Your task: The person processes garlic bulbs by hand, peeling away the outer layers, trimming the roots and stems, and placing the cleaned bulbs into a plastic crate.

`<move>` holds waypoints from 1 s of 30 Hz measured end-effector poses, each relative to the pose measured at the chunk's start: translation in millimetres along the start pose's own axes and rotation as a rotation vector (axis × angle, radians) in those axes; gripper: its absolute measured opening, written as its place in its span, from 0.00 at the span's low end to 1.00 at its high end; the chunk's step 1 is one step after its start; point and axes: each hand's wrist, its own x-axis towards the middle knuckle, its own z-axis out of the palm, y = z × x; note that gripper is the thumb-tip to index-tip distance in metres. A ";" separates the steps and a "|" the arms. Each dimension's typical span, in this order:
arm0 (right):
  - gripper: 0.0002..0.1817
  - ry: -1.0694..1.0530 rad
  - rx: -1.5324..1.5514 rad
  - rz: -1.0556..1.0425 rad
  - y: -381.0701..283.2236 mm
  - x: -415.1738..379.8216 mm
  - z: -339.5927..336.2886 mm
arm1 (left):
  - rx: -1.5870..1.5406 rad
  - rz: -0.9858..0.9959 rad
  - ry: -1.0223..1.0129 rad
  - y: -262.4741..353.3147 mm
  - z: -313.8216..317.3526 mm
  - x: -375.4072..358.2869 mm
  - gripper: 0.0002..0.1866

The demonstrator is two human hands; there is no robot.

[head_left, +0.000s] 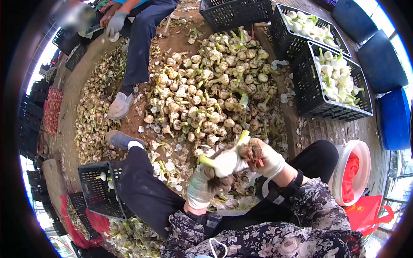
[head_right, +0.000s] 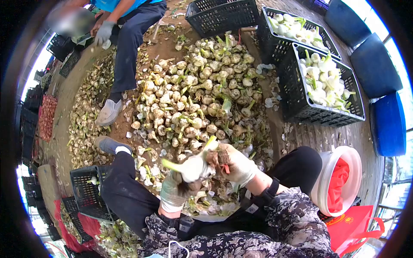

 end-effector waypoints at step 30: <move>0.19 0.078 -0.826 0.072 -4.6 20.5 3.2 | 0.598 0.231 0.110 3.8 -21.9 -6.2 0.31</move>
